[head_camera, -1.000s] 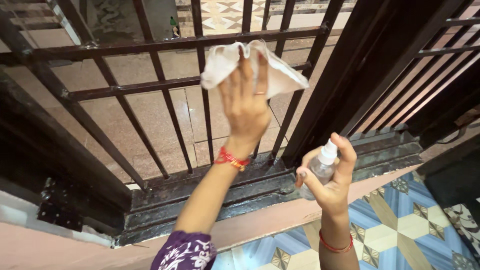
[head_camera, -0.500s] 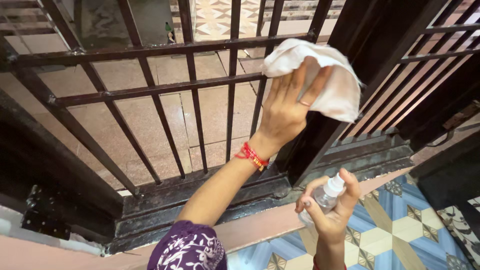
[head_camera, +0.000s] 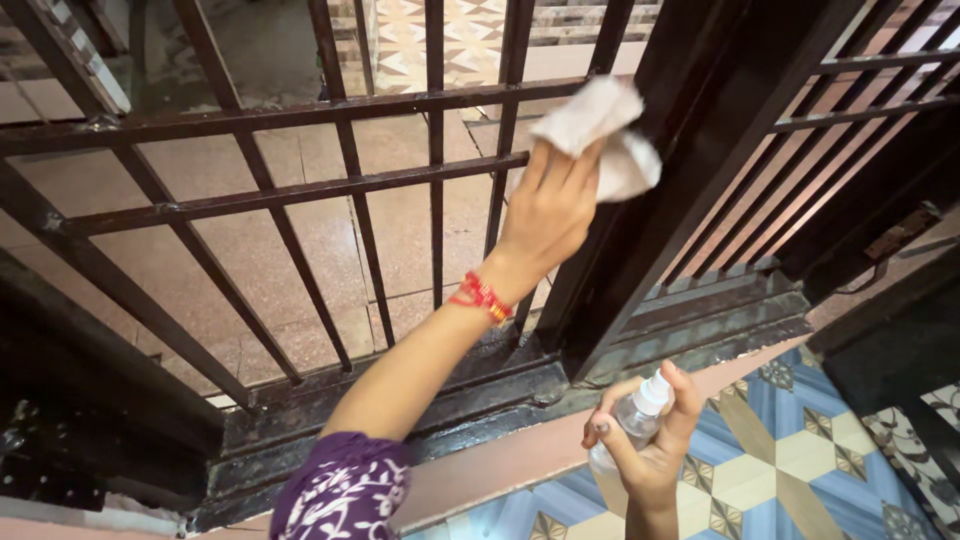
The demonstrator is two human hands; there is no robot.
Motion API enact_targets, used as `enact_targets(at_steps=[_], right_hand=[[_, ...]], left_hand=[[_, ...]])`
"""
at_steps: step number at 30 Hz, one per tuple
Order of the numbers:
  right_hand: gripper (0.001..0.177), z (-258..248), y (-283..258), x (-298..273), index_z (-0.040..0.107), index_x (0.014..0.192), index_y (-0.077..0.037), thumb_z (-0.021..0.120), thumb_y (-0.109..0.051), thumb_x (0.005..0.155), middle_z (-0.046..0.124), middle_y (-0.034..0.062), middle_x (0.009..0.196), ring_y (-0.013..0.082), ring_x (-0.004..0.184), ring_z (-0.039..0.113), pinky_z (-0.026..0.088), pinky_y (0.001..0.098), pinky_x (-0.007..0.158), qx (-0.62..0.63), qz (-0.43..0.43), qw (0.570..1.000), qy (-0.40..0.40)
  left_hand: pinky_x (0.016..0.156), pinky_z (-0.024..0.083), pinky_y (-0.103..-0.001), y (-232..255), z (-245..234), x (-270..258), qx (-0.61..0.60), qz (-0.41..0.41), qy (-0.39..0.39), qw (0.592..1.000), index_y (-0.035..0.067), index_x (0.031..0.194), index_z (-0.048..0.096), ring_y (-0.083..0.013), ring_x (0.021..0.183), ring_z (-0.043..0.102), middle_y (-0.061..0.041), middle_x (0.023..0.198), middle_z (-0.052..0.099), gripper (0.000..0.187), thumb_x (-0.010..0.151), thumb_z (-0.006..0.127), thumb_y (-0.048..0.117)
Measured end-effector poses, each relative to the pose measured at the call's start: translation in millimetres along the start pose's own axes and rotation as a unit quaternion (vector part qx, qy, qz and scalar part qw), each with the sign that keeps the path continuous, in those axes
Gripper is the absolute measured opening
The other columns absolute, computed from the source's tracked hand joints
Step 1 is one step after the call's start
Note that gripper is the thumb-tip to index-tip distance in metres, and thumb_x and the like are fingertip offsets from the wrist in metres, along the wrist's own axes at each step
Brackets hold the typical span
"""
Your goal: The person cleans a dark metal window grille by spraying a clear liquid from a small bottle and wiping the bars and frame with a white cloth. The person repeatedly sprays and wipes different sections of the grille.
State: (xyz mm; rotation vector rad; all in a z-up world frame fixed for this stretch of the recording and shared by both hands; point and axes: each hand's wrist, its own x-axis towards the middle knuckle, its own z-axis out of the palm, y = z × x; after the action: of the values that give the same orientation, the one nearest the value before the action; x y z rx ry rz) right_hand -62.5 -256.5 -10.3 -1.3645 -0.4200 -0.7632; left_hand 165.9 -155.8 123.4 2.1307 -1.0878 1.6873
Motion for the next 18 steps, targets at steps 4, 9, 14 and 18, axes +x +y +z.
enact_targets(at_steps=[4,9,14,18], right_hand=[[0.086,-5,1,-5,0.025,0.157,-0.022,0.066,0.009,0.088,0.061,0.0134,0.087,0.0179,0.062,0.065,0.058,0.0317,0.057,-0.008,0.011,1.0,0.013],[0.087,-11,4,-16,0.024,0.157,-0.019,0.067,0.009,0.087,0.061,0.0127,0.085,0.0169,0.062,0.064,0.057,0.031,0.056,-0.028,0.026,0.999,0.015],[0.087,-9,8,-26,0.026,0.156,-0.018,0.068,0.01,0.085,0.062,0.012,0.085,0.0163,0.062,0.064,0.057,0.0299,0.056,-0.028,0.063,0.998,0.007],[0.085,5,17,-29,0.028,0.155,-0.017,0.068,0.011,0.086,0.062,0.0118,0.089,0.0149,0.064,0.064,0.057,0.0284,0.055,-0.001,0.075,0.996,-0.039]], left_hand=[[0.12,0.032,-0.05,7,0,-42,0.024,0.045,-0.082,0.995,-0.01,0.121,0.07,-0.0326,0.122,0.056,-0.018,0.12,0.067,0.045,0.089,0.055,0.019],[0.119,0.031,-0.051,22,-1,-100,0.058,0.132,-0.215,0.966,-0.003,0.101,0.075,-0.0269,0.119,0.055,-0.014,0.109,0.069,0.038,0.084,0.055,0.025],[0.12,0.029,-0.051,42,3,-174,-0.029,0.107,-0.271,0.956,0.001,0.093,0.075,-0.0223,0.116,0.056,-0.009,0.104,0.07,0.028,0.08,0.058,0.019],[0.118,0.037,-0.047,50,-6,-217,-0.19,0.022,-0.313,0.93,-0.001,0.09,0.075,-0.0235,0.113,0.059,-0.01,0.101,0.071,0.024,0.077,0.059,0.011]])
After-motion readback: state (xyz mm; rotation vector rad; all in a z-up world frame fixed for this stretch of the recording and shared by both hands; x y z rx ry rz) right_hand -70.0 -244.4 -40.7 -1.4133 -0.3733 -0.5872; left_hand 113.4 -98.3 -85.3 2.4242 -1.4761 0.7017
